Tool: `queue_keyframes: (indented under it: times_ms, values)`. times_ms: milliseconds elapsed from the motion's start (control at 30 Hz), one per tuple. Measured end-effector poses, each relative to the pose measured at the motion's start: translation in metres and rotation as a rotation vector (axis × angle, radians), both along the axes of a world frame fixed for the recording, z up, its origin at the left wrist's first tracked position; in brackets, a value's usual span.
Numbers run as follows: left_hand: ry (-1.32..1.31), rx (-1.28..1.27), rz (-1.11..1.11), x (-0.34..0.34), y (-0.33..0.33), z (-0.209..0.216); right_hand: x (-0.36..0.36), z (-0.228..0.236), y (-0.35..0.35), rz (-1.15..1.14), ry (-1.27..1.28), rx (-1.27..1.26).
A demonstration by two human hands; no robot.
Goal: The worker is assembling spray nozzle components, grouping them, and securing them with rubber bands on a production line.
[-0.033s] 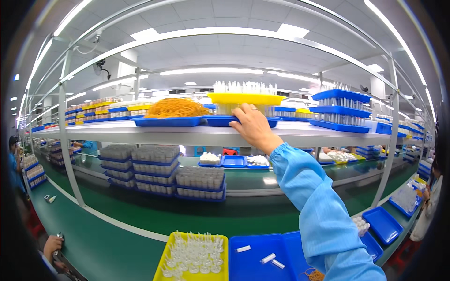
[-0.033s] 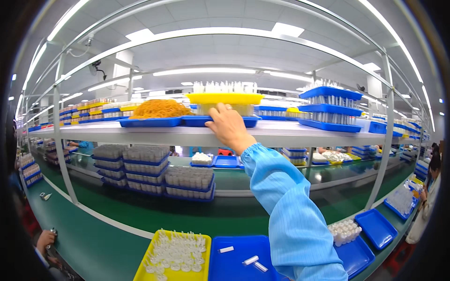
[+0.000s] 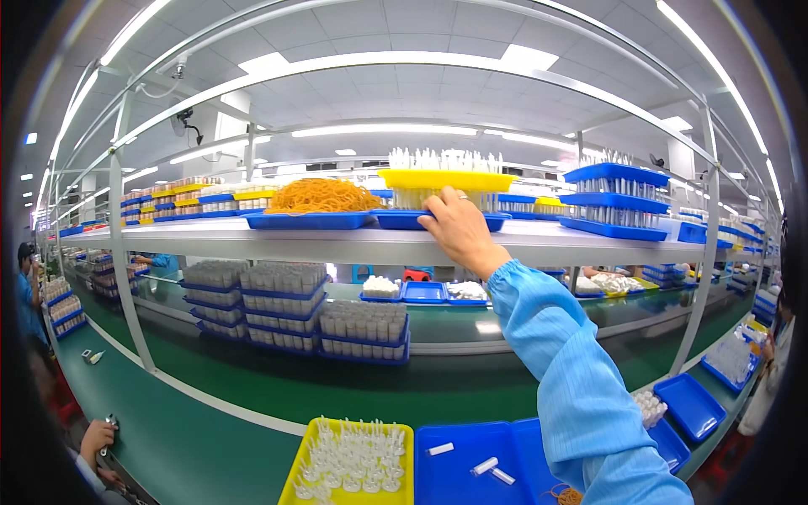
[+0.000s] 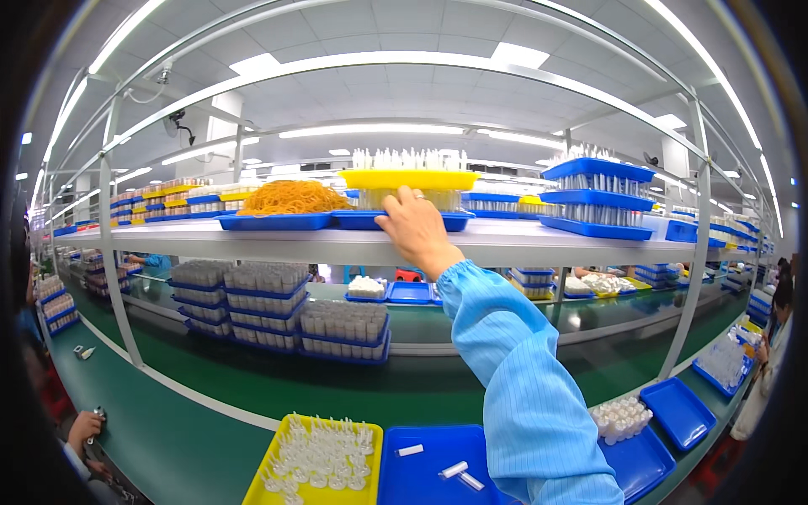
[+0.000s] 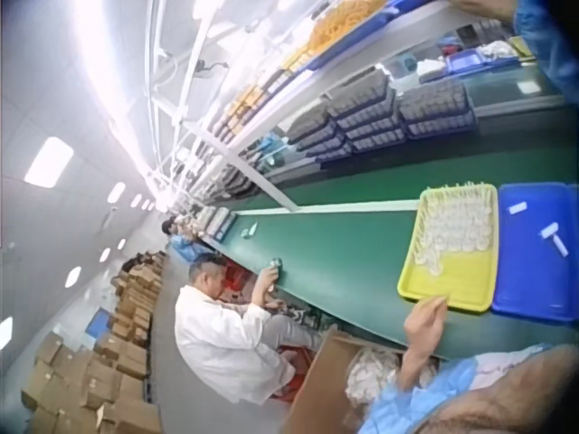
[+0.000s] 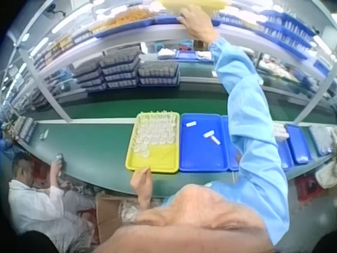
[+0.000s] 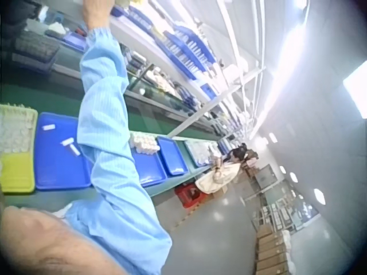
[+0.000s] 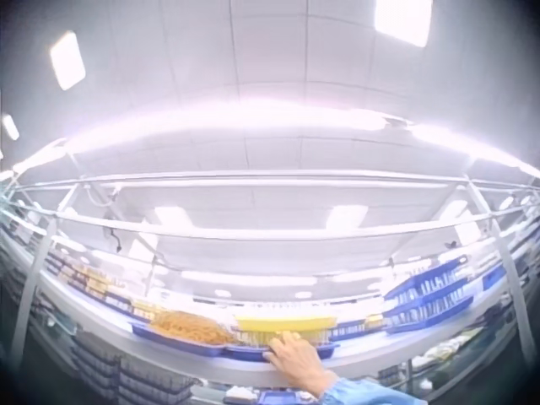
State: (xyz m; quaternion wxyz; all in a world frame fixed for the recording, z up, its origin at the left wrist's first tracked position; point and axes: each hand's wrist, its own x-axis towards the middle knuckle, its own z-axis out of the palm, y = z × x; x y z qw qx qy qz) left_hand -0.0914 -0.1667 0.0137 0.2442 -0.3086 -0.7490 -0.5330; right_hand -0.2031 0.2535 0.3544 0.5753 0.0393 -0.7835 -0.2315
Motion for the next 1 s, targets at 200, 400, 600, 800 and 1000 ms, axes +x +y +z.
queue_keyframes:
  times_ms: [200, 400, 600, 800, 1000]
  values:
    - [-0.192, 0.029, 0.008, 0.0, -0.013, 0.005, -0.007, -0.004, 0.012, -0.099, -0.009, -0.041]
    - [-0.176, 0.071, -0.035, 0.008, -0.007, 0.002, 0.034, -0.003, 0.039, -0.062, -0.031, -0.094]
    - [-0.161, 0.046, -0.011, 0.006, -0.011, 0.001, 0.074, -0.003, 0.072, -0.164, -0.035, -0.123]
    - [-0.214, 0.047, -0.004, 0.005, -0.011, -0.002, 0.112, -0.005, 0.103, -0.224, -0.025, -0.162]
    - [-0.245, 0.016, -0.023, 0.003, -0.008, -0.006, 0.146, -0.007, 0.135, -0.299, -0.01, -0.166]
